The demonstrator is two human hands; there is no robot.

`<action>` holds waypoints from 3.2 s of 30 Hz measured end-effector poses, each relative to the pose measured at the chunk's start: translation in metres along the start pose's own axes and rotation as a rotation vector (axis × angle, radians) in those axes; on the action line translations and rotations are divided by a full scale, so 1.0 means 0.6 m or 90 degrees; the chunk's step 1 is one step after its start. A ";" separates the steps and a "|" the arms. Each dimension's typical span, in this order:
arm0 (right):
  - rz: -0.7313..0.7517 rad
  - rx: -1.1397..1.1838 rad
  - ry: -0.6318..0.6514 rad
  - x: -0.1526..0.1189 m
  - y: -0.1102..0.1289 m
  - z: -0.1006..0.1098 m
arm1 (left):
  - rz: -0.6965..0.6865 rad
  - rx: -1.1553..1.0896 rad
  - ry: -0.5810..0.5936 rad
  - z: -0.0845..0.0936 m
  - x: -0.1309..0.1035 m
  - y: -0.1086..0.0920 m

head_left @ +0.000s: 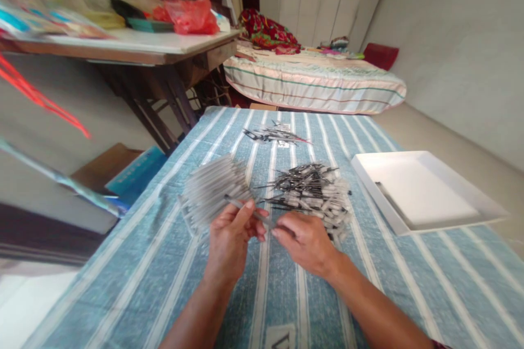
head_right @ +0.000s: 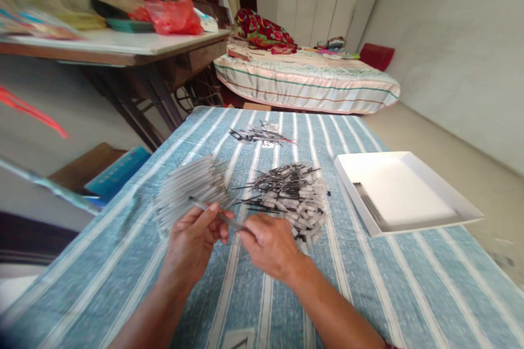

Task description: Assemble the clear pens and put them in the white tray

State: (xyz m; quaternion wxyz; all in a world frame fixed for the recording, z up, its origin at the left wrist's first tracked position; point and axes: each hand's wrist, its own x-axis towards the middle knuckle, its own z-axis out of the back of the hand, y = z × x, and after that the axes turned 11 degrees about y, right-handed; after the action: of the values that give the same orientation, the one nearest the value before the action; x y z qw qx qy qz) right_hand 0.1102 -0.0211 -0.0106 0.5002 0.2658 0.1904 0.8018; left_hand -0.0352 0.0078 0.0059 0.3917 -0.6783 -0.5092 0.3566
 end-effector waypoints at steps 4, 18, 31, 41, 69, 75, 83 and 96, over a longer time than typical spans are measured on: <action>-0.008 -0.137 0.017 0.007 0.016 0.013 | 0.034 0.032 0.041 0.001 0.001 0.005; -0.665 -0.297 -0.010 -0.131 -0.267 0.278 | 0.137 0.243 0.091 -0.005 0.006 0.013; -0.688 -0.141 0.187 -0.177 -0.344 0.278 | 0.165 0.348 0.127 -0.009 0.008 0.019; -0.706 -0.123 0.239 -0.177 -0.333 0.279 | 0.162 0.373 0.126 -0.015 0.000 0.015; -0.210 0.015 0.107 -0.021 -0.092 0.087 | 0.112 1.267 0.046 0.038 0.013 -0.005; -0.224 -0.010 0.138 -0.024 -0.087 0.083 | 0.094 1.280 0.029 0.035 0.010 0.003; -0.217 -0.159 0.212 -0.008 -0.064 0.074 | 0.070 1.293 0.085 0.029 0.008 0.006; -0.244 -0.392 0.314 0.049 -0.032 0.026 | 0.054 1.215 0.165 0.014 -0.002 0.013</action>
State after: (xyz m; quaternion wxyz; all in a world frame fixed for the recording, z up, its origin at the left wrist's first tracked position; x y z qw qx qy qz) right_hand 0.1226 0.0141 -0.0025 0.6352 -0.1355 0.1020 0.7535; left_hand -0.0395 0.0066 -0.0048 0.8183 -0.1257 0.0673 0.5568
